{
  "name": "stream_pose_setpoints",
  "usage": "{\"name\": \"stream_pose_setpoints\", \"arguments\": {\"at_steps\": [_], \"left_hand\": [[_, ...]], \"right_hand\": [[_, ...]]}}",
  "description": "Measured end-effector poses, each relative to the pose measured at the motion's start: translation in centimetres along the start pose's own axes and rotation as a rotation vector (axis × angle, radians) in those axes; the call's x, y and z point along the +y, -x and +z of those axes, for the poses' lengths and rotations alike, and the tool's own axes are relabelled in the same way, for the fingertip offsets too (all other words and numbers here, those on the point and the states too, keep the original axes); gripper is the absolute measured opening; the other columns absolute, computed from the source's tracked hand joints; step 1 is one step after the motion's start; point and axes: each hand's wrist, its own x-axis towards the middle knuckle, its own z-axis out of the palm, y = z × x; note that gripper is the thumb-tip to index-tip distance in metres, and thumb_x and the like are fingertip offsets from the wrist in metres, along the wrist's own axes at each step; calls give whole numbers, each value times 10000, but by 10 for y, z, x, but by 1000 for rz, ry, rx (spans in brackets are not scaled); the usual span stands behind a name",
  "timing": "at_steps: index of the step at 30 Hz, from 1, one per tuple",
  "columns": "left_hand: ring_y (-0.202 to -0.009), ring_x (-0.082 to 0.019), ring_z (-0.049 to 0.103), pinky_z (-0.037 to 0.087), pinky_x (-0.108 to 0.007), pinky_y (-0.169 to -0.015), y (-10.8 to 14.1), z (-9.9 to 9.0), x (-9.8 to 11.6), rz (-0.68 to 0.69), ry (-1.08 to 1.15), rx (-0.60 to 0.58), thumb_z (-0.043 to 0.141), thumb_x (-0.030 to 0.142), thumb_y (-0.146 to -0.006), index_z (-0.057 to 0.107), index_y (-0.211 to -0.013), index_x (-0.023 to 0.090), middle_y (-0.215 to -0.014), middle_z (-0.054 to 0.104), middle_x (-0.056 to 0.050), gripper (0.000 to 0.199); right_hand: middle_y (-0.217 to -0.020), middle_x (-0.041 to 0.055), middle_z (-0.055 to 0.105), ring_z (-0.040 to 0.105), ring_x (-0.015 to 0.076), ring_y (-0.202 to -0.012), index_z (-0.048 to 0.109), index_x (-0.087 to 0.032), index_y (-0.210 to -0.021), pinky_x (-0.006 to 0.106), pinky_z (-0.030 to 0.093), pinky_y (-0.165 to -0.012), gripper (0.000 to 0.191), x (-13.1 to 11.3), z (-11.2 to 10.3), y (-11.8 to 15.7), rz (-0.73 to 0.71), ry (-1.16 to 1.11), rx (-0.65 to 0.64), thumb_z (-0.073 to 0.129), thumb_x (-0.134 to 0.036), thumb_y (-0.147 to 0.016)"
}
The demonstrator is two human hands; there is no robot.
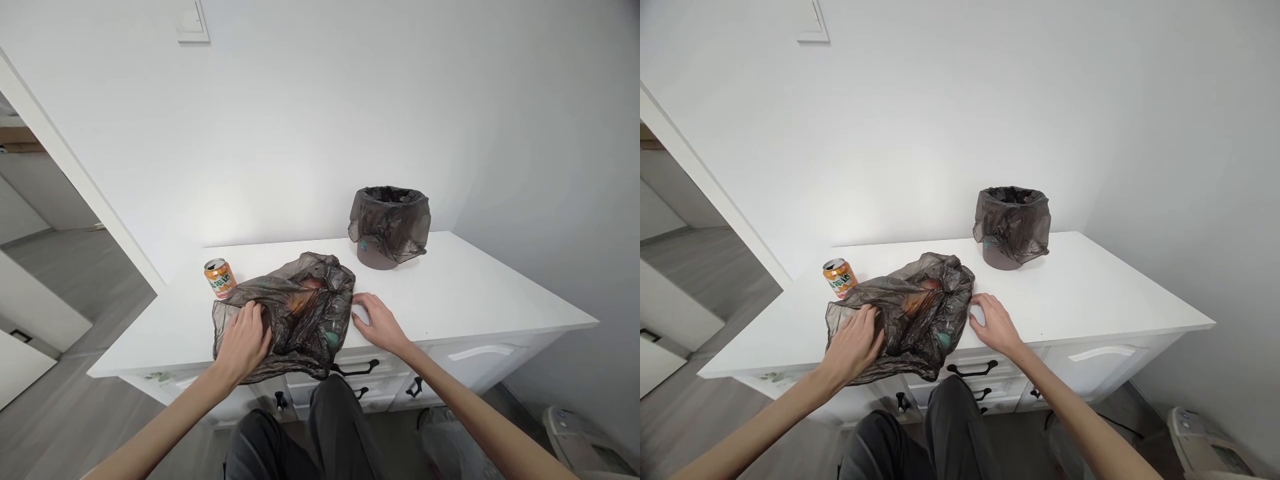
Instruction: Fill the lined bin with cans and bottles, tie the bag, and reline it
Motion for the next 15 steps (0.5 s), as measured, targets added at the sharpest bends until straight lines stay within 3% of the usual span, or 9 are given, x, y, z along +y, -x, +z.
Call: {"name": "stream_pose_setpoints", "arguments": {"at_steps": [4, 10, 15], "left_hand": [[-1286, -395, 570, 477, -518, -1059, -15, 12, 0, -46, -6, 36, 553, 199, -838, 495, -1346, 117, -1357, 591, -240, 518], [-1049, -361, 637, 536, -485, -917, -37, 31, 4, -61, 178, -18, 537, 195, -839, 531, -1170, 126, -1139, 625, -220, 338], [-1155, -350, 599, 516, -520, -1019, -49, 51, 2, 0, 306, 95, 572, 210, -850, 577, -1203, 165, -1232, 604, -197, 356]], "right_hand": [[-1223, 90, 691, 621, 291, -1177, 590, -238, -1152, 468, 490, -1048, 223, 1, 1, 0, -10, 5, 4, 553, -209, -933], [-1215, 95, 687, 615, 292, -1171, 589, -236, -1134, 472, 490, -1044, 195, 0, 0, 0, -8, -1, 2, 550, -212, -944], [-1205, 94, 688, 621, 293, -1164, 592, -240, -1115, 471, 497, -1035, 184, -2, -1, -1, -3, -5, 12, 547, -209, -939]]}}
